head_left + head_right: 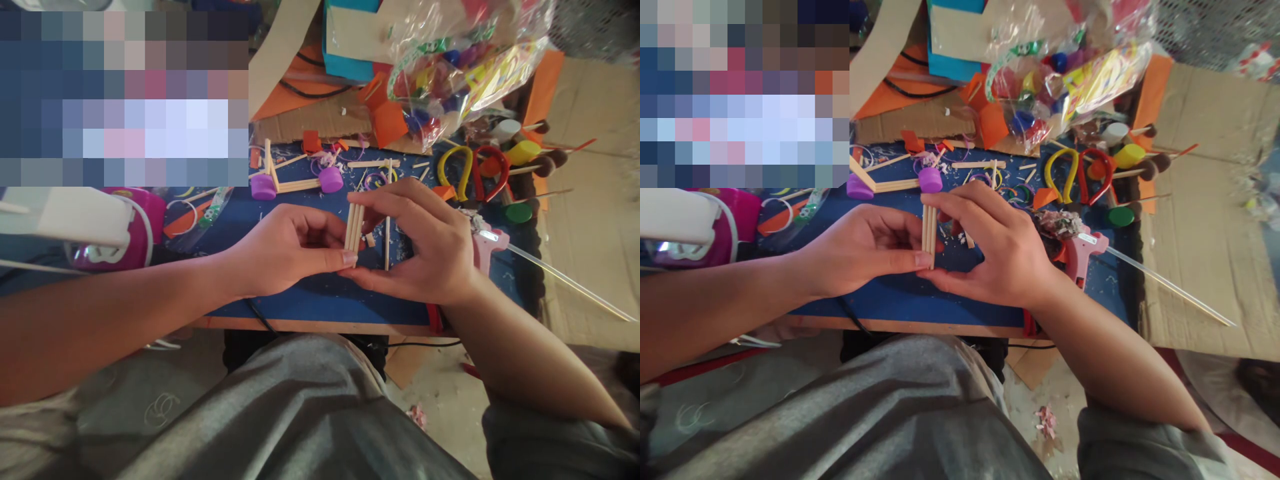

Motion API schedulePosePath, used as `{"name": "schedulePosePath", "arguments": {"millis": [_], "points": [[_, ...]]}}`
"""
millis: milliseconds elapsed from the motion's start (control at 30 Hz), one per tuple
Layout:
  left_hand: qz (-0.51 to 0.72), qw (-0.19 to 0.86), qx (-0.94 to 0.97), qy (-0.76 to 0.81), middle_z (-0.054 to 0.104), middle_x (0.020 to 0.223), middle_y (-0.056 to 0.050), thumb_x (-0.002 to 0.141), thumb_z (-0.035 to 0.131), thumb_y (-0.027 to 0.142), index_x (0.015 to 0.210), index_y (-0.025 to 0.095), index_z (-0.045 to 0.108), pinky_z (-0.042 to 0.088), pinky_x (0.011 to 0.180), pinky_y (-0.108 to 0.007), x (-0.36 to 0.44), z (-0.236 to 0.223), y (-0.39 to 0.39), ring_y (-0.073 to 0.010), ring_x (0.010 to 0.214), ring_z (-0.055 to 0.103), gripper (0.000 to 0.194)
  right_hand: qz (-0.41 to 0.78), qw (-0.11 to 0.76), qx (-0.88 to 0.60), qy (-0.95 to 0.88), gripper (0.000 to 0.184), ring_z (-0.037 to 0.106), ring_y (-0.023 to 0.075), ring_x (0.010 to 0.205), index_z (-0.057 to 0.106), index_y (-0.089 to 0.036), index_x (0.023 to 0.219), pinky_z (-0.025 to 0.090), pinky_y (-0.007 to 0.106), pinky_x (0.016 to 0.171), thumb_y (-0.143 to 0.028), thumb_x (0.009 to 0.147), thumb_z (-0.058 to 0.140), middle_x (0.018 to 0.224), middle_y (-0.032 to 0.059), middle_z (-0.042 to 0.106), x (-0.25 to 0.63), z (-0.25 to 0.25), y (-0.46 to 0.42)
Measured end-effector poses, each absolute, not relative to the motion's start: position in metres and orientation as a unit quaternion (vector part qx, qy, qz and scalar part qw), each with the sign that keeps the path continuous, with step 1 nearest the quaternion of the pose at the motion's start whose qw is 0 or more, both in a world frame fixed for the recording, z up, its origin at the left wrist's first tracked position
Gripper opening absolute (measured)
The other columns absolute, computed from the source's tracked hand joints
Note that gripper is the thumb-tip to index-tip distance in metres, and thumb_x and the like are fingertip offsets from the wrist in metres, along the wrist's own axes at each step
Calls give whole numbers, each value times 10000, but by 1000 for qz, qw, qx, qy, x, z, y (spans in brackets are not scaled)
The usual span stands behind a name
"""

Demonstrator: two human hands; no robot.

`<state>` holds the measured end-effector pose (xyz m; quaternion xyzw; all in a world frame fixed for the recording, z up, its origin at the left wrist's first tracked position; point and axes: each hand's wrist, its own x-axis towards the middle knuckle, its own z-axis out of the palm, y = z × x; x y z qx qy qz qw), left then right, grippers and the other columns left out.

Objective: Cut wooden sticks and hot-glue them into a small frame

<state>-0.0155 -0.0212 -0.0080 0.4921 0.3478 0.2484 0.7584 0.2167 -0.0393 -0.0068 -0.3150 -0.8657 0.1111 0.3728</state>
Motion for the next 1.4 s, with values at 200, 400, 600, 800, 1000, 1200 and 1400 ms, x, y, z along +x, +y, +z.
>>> {"name": "schedulePosePath", "arguments": {"millis": [200,400,600,800,1000,1200,1400], "points": [[260,768,484,329,792,804,10,702,1040,209,844,158,807,613,775,-244,-14,-7,-22,-114,742,707,277,99,379,-309,-867,595,772,232,901,680,-190,1453,734,408,762,-409,938,882,1196,130,791,216,-9,-39],[248,745,504,361,805,778,-4,678,1077,321,802,168,836,565,689,-230,-15,-8,-20,-116,701,680,311,110,377,-301,-869,655,778,243,924,673,-207,1477,726,403,778,-427,911,920,1216,134,793,217,-10,-38],[228,742,517,361,803,773,-1,677,1078,358,805,178,847,569,688,-241,-16,-6,-19,-121,697,681,319,118,362,-289,-878,699,790,270,1018,656,-208,1507,719,420,854,-472,915,917,1235,135,786,219,-12,-37],[225,760,495,357,770,750,13,675,1080,324,807,162,817,580,702,-233,-15,-5,-21,-109,690,679,336,119,355,-303,-877,644,792,273,1019,667,-216,1495,720,421,854,-464,941,883,1235,138,790,218,-11,-39],[272,787,434,344,765,811,26,612,1111,244,877,151,804,620,740,-231,-15,-10,-20,-99,733,703,416,111,360,-298,-877,678,790,277,1045,655,-229,1522,711,426,872,-472,935,891,1244,128,788,219,-13,-38],[284,782,445,332,791,856,1,643,1107,308,872,148,820,645,823,-280,-14,-12,-22,-111,775,708,401,112,352,-301,-879,692,786,283,1046,644,-225,1545,717,440,877,-478,945,877,1258,137,787,219,-12,-37],[296,782,433,336,796,846,13,604,1125,282,846,156,847,649,803,-233,-13,-11,-21,-93,783,707,389,119,354,-296,-879,707,787,307,1113,654,-207,1528,719,469,950,-483,927,905,1267,149,795,218,-11,-38]]}}
